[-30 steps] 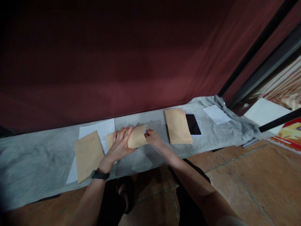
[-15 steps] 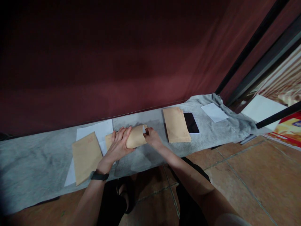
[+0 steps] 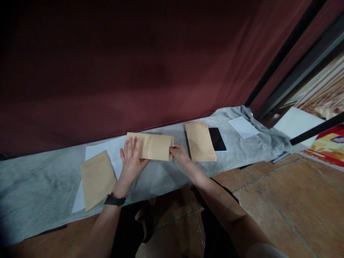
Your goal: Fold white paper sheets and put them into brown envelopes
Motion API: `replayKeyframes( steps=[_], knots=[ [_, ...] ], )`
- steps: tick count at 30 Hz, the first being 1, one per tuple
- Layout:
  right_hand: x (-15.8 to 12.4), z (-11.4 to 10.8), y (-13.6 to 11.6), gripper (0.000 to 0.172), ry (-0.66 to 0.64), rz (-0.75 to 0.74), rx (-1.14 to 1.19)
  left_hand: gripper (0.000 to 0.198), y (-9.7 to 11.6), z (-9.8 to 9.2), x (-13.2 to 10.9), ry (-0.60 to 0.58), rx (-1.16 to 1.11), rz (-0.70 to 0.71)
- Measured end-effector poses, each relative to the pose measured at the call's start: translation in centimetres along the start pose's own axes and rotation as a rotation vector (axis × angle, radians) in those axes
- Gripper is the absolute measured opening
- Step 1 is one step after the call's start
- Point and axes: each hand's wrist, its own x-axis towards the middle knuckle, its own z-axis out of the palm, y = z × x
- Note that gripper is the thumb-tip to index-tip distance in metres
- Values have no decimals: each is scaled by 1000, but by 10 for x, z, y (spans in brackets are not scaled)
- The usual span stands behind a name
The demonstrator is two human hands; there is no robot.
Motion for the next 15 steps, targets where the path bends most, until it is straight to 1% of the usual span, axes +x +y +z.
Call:
replayKeyframes(
  steps=[2,3,4,5,6,7,8,9,11,13,14,15],
  knots=[
    [-2,0,-1,20,57,55,130,90,3,6,0,115,-209,-211],
    [-3,2,-1,18,78,86,191,88,5,10,0,146,-367,-326],
    [-6,5,0,18,88,97,237,85,9,14,-1,143,-558,-439],
    [-9,9,1,18,89,98,274,83,14,20,-2,99,-767,-543],
    [-12,14,3,20,79,99,305,79,19,25,-4,27,-977,-632],
    [-16,19,6,22,63,103,326,76,24,31,-6,-62,-1167,-697],
    [-21,24,8,24,42,109,337,72,29,36,-7,-127,-1311,-737],
    [-25,27,11,26,19,115,337,68,33,40,-9,-159,-1406,-762],
    [-31,28,15,30,-7,126,309,59,36,44,-10,-147,-1459,-798],
    [-32,20,16,33,8,128,272,53,31,43,-10,-124,-1427,-827],
    [-31,13,15,34,29,119,254,52,27,40,-10,-149,-1407,-837],
    [-28,5,14,37,55,105,238,52,21,37,-10,-205,-1388,-838]
  ],
)
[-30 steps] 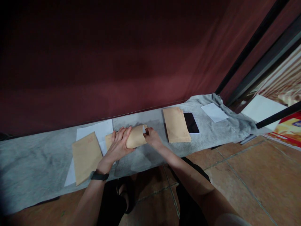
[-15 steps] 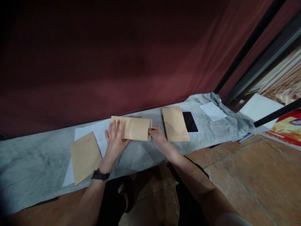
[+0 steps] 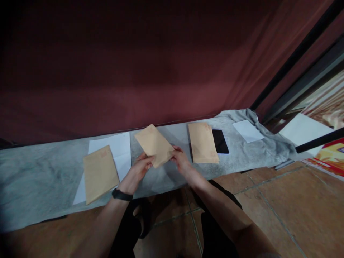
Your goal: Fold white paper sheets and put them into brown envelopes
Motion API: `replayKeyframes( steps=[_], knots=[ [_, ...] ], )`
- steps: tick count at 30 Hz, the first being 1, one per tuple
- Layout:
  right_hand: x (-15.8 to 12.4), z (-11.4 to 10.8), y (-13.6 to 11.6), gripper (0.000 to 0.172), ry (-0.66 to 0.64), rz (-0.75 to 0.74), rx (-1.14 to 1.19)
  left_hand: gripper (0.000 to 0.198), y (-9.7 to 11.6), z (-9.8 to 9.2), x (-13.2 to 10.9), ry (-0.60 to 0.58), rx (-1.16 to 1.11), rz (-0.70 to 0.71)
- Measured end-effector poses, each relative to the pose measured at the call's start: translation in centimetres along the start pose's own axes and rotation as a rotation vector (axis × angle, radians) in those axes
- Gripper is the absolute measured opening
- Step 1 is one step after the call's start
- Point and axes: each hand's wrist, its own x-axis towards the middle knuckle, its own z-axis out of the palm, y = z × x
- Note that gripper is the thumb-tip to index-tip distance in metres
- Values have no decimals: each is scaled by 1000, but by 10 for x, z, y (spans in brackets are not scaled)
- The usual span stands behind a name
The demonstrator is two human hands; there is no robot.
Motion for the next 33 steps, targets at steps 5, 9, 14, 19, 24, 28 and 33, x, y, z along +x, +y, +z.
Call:
replayKeyframes(
  steps=[5,9,14,19,24,28,33],
  knots=[
    [16,-23,-11,39,35,-281,-318,65,3,-22,-1,-103,237,-88],
    [11,-14,4,44,-255,-534,-869,72,-5,-24,-5,-98,408,-27],
    [0,-4,25,54,-356,-754,-1342,45,-9,-14,-13,229,1127,386],
    [2,-4,31,56,-347,-788,-1411,52,-21,8,10,-40,1323,759],
    [-3,-10,33,55,-462,-795,-1408,59,-26,12,44,-216,1416,684],
    [-8,-18,21,56,-600,-738,-1387,58,-13,13,70,-239,1512,731],
    [-2,-24,-4,46,-746,-711,-1202,60,1,25,105,-235,1578,790]
  ],
)
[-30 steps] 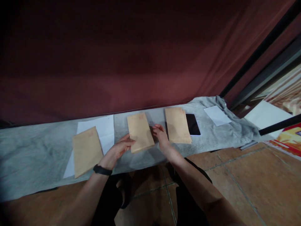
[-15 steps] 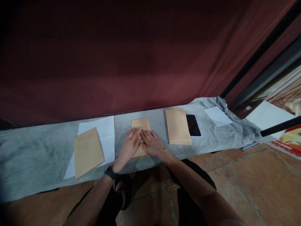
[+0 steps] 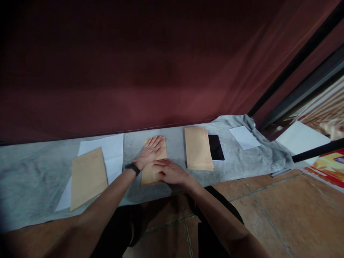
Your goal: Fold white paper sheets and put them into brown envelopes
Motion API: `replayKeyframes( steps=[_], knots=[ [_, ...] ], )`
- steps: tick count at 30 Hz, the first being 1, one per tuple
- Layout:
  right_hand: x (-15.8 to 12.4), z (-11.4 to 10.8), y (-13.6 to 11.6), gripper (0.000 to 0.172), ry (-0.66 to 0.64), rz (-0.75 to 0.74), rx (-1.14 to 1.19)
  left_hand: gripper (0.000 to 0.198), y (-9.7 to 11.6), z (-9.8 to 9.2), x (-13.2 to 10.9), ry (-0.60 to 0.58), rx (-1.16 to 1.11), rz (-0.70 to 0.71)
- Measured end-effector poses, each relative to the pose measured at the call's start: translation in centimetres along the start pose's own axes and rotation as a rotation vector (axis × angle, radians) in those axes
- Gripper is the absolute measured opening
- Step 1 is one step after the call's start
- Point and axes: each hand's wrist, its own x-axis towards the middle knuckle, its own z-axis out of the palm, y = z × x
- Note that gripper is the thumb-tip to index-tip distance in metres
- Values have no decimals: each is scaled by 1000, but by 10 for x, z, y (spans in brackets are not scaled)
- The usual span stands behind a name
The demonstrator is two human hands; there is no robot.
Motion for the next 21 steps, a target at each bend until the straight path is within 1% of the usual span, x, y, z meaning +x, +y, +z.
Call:
replayKeyframes(
  steps=[3,6,9,12,15,17,19,21],
  knots=[
    [1,-6,5,35,30,-12,118,61,-4,3,11,-31,39,25],
    [2,-6,12,30,36,-10,225,63,-2,4,8,-48,72,46],
    [2,-5,16,29,31,14,294,63,6,4,-5,-71,86,83],
    [0,-7,17,25,6,45,341,62,16,5,-23,-88,75,102],
    [-3,-9,16,19,-16,46,428,60,26,5,-42,-120,49,117],
    [-4,-11,16,19,-15,59,474,60,33,5,-53,-142,33,137],
    [-5,-13,15,22,23,104,477,62,41,6,-64,-143,14,148],
    [-5,-15,14,23,112,141,453,62,49,7,-75,-128,-8,144]
  ],
)
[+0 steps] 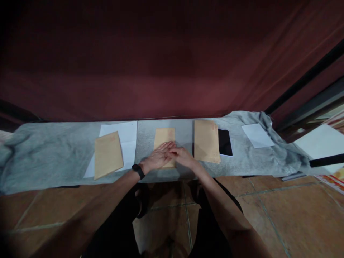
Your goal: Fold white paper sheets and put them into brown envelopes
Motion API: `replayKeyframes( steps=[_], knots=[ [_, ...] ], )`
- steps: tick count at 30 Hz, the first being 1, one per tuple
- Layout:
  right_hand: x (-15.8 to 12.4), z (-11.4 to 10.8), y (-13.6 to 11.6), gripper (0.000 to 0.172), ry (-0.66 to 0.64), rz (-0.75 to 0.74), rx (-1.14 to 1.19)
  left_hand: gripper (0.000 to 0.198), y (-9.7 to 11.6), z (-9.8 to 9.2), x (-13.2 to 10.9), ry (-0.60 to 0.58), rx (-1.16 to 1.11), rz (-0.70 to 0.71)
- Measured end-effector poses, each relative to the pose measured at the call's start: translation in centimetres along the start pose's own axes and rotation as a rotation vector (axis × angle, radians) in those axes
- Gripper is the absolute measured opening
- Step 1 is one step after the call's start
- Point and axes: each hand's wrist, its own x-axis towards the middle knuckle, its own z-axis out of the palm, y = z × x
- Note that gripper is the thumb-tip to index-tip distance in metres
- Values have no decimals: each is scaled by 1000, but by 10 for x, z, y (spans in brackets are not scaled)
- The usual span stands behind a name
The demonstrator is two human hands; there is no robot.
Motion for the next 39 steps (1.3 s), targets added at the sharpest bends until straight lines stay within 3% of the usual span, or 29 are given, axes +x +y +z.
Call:
replayKeyframes(
  steps=[3,5,10,15,24,27,30,34,39],
  knots=[
    [1,2,-2,25,135,-33,-61,60,14,4,-13,3,-16,7],
    [3,5,0,30,157,-43,-134,60,21,6,-21,-9,-12,38],
    [3,18,14,39,69,-63,-353,71,38,10,-41,-1,-4,81],
    [3,18,24,41,37,-102,-420,54,53,5,-54,34,8,24],
    [6,10,26,39,15,-95,-382,36,31,-15,-51,110,-4,68],
    [6,9,22,39,30,-86,-368,36,26,-10,-46,176,-19,-22],
    [1,17,11,42,113,-32,-399,45,26,0,-44,247,22,-215],
    [-15,50,-11,50,176,33,-469,58,25,13,-46,270,56,-424],
    [-37,91,-22,67,148,-11,-541,59,19,19,-49,290,65,-476]
  ],
)
